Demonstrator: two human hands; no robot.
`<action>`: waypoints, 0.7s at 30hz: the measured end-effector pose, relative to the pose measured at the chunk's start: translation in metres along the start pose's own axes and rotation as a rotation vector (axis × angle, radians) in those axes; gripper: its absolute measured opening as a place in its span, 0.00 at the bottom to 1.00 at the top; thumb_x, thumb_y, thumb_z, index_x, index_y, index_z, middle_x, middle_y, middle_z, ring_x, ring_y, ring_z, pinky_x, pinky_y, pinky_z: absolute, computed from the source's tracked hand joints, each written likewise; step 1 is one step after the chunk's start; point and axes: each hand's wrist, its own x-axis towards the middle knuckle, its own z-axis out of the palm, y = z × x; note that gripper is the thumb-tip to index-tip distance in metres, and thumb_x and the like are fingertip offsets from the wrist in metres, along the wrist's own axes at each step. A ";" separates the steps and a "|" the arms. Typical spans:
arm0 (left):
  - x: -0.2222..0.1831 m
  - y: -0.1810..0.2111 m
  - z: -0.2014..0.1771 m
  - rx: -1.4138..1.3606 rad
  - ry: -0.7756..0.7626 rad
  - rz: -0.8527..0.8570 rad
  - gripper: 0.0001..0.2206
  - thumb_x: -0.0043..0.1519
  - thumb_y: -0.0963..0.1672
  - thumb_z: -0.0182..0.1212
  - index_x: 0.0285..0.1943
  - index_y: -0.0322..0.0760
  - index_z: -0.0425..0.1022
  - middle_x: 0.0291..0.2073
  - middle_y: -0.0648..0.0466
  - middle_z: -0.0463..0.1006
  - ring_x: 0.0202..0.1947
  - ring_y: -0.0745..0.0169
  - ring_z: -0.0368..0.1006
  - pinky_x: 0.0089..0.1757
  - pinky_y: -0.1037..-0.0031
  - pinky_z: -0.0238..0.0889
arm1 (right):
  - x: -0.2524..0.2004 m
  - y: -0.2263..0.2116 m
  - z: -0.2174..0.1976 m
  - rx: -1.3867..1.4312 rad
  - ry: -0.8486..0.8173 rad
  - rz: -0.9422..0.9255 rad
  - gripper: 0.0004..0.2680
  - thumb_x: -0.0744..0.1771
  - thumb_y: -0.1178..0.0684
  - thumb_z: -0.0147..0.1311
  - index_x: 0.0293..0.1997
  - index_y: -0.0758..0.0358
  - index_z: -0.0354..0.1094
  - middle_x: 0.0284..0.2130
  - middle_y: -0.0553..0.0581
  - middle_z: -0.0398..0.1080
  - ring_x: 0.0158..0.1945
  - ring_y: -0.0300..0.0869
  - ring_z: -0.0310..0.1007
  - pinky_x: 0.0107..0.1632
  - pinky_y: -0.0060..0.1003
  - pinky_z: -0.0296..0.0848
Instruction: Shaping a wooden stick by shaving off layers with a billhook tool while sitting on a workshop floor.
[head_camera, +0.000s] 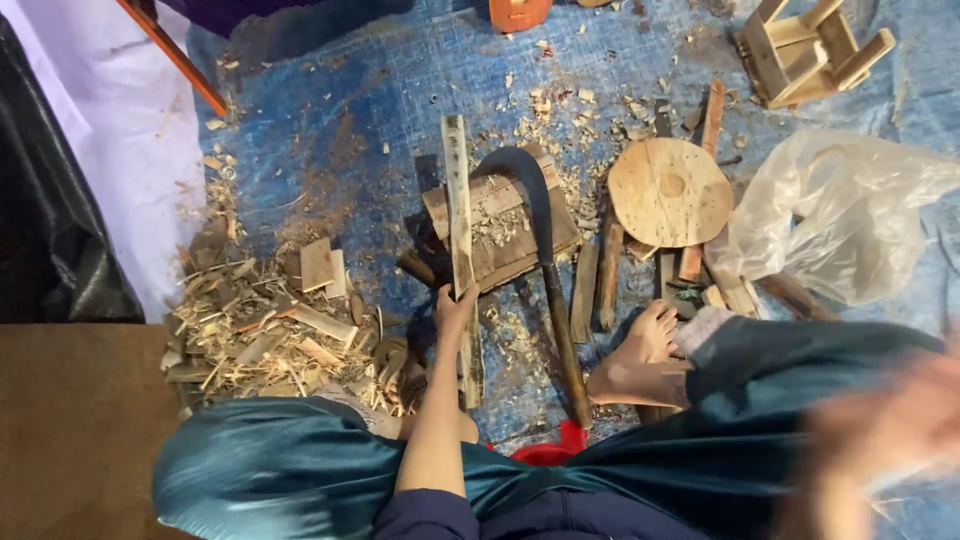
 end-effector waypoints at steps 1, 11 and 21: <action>-0.008 0.005 0.003 -0.006 -0.005 -0.003 0.45 0.59 0.60 0.69 0.79 0.40 0.51 0.72 0.31 0.52 0.69 0.30 0.57 0.57 0.35 0.58 | 0.000 -0.016 0.037 -0.005 -0.002 -0.006 0.10 0.78 0.73 0.43 0.70 0.89 0.60 0.57 0.81 0.65 0.51 0.56 0.61 0.57 0.47 0.61; -0.028 -0.009 0.005 -0.275 -0.084 0.146 0.12 0.52 0.43 0.75 0.41 0.32 0.80 0.28 0.42 0.82 0.30 0.49 0.82 0.33 0.58 0.76 | -0.190 0.086 0.286 0.128 -0.860 0.578 0.32 0.63 0.40 0.62 0.72 0.62 0.50 0.61 0.74 0.59 0.64 0.64 0.59 0.64 0.60 0.59; -0.013 0.110 -0.115 0.238 -0.052 0.256 0.18 0.60 0.40 0.61 0.60 0.35 0.71 0.22 0.40 0.80 0.15 0.50 0.77 0.19 0.65 0.75 | -0.247 0.118 0.333 0.518 -0.948 0.924 0.17 0.67 0.42 0.62 0.59 0.59 0.70 0.39 0.68 0.73 0.43 0.55 0.75 0.42 0.50 0.73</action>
